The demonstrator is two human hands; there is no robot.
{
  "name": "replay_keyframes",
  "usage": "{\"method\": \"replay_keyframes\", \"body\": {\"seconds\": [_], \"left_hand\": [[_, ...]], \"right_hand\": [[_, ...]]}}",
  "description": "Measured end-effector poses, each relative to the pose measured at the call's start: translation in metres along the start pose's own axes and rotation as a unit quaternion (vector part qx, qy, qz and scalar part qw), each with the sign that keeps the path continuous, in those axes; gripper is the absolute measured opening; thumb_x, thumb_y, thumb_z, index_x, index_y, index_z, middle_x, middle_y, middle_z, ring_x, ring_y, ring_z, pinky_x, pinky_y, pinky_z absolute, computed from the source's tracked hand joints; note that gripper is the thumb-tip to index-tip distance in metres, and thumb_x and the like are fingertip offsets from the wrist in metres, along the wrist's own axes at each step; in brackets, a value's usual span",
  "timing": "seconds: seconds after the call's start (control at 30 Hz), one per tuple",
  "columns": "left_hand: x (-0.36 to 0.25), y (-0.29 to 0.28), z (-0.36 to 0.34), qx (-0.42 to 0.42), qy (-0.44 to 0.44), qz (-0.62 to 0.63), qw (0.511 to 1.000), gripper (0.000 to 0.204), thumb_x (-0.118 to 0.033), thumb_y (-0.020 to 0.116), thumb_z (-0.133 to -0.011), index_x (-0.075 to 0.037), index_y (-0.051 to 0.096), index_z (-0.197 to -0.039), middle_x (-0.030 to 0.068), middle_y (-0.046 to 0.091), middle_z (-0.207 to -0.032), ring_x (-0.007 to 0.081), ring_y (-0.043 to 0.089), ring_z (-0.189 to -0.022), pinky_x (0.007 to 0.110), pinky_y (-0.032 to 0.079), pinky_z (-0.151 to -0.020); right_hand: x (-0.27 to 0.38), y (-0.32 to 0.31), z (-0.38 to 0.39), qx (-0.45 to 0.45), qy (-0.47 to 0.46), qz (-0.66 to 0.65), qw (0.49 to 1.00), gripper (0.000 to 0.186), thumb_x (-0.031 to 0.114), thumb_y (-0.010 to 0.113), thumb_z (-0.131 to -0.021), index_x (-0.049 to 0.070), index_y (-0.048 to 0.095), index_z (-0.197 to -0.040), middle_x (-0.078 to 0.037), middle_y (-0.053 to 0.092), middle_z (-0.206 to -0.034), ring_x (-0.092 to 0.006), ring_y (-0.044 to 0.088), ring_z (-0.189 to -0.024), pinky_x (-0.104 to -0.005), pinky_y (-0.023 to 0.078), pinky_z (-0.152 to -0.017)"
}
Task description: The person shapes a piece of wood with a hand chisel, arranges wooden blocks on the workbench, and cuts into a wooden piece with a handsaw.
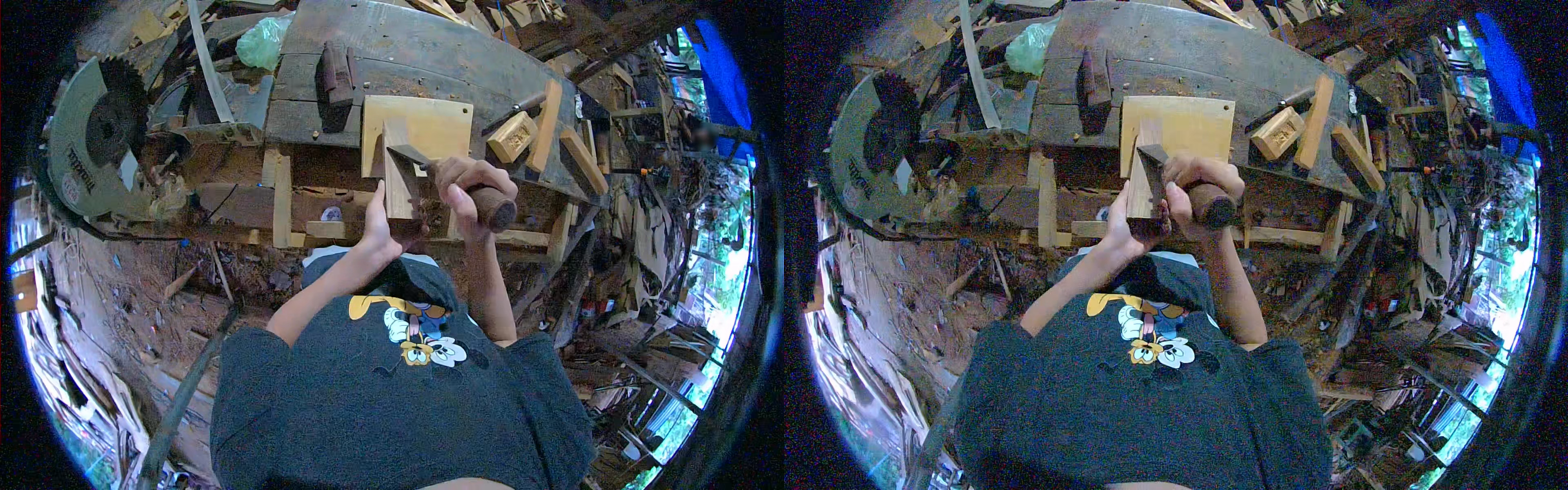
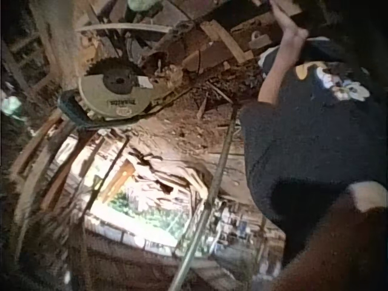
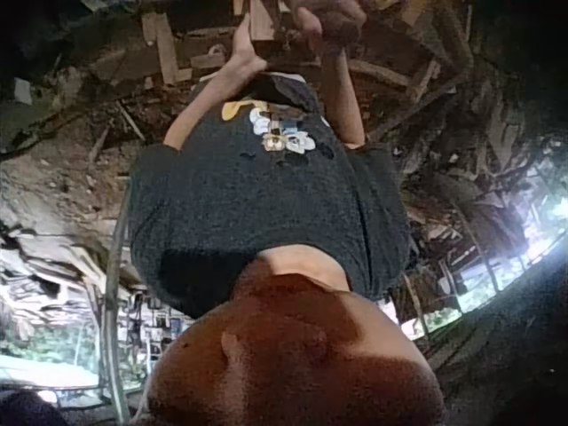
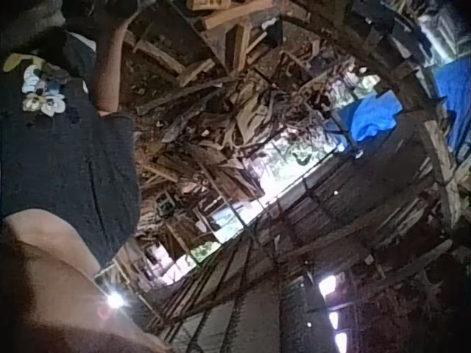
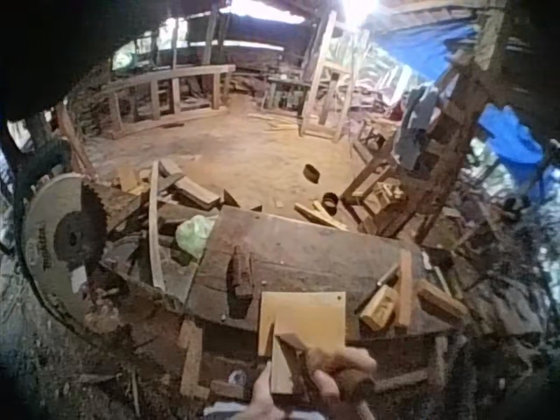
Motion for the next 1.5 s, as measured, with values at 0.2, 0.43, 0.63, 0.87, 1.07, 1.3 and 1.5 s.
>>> {"method": "replay_keyframes", "body": {"seconds": [0.2,0.43,0.63,0.87,1.07,1.3,1.5], "left_hand": [[-0.003,-0.005,-0.004,-0.051,0.014,-0.070,0.996,0.045,-0.046,0.029,-0.081,-0.010,0.049,-0.097,0.0077,0.054,-0.081,0.0193,0.053,-0.066,0.033,0.046,-0.057],[0.003,-0.015,-0.011,0.036,0.010,-0.071,0.997,0.049,-0.050,0.024,-0.081,-0.010,0.046,-0.100,0.0075,0.053,-0.082,0.0203,0.053,-0.070,0.036,0.045,-0.055],[-0.009,-0.016,-0.002,-0.034,0.027,-0.049,0.998,0.043,-0.044,0.028,-0.083,-0.008,0.048,-0.097,0.0068,0.053,-0.074,0.0196,0.053,-0.064,0.033,0.045,-0.053],[-0.001,-0.005,-0.001,-0.044,0.028,-0.132,0.990,0.050,-0.053,0.029,-0.079,-0.009,0.046,-0.097,0.0062,0.053,-0.076,0.0194,0.052,-0.067,0.035,0.044,-0.053],[0.002,-0.016,-0.007,0.014,0.012,-0.047,0.999,0.043,-0.045,0.025,-0.083,-0.011,0.049,-0.096,0.0062,0.056,-0.079,0.0217,0.054,-0.070,0.036,0.047,-0.052],[0.004,-0.008,-0.002,-0.031,0.003,-0.072,0.997,0.045,-0.045,0.026,-0.083,-0.009,0.047,-0.100,0.0076,0.055,-0.086,0.0229,0.053,-0.074,0.037,0.045,-0.065],[0.003,-0.012,-0.007,0.028,0.015,-0.041,0.999,0.043,-0.043,0.028,-0.083,-0.008,0.048,-0.099,0.0070,0.054,-0.081,0.0201,0.053,-0.069,0.037,0.045,-0.059]], "right_hand": [[-0.072,0.008,-0.008,0.025,0.088,0.178,0.980,0.006,0.007,0.055,-0.062,0.002,0.051,-0.061,0.000,0.049,-0.055,-0.0097,0.046,-0.049,-0.0216,0.038,-0.048],[-0.063,-0.003,0.006,0.016,0.026,0.179,0.983,0.007,0.005,0.053,-0.057,0.003,0.047,-0.058,-0.004,0.047,-0.052,-0.0116,0.046,-0.046,-0.0221,0.038,-0.045],[-0.046,-0.013,0.000,0.006,0.077,0.242,0.967,0.005,0.002,0.053,-0.061,0.000,0.048,-0.061,-0.001,0.047,-0.054,-0.0085,0.043,-0.048,-0.0212,0.036,-0.048],[-0.082,-0.006,-0.001,0.050,0.098,0.244,0.963,0.007,0.006,0.055,-0.064,0.002,0.050,-0.063,0.000,0.050,-0.057,-0.0045,0.045,-0.052,-0.0198,0.037,-0.048],[0.033,0.007,0.008,0.015,0.052,-0.048,0.997,0.006,0.006,0.057,-0.061,0.002,0.054,-0.064,-0.001,0.051,-0.058,-0.0095,0.049,-0.054,-0.0233,0.040,-0.051],[-0.051,-0.001,0.001,0.023,0.090,0.201,0.975,0.014,0.013,0.057,-0.065,0.001,0.051,-0.064,-0.001,0.050,-0.057,-0.0091,0.046,-0.053,-0.0228,0.039,-0.050],[0.007,-0.009,0.023,0.009,0.075,0.007,0.997,0.017,0.009,0.056,-0.067,-0.001,0.044,-0.062,-0.008,0.048,-0.056,-0.0113,0.045,-0.051,-0.0236,0.039,-0.048]]}}
Point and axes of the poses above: each hand's wrist, its own z-axis away from the middle knuckle, its own y-axis out of the palm, x = y × z, the point moved 10 cm from there along -z, towards the middle knuckle
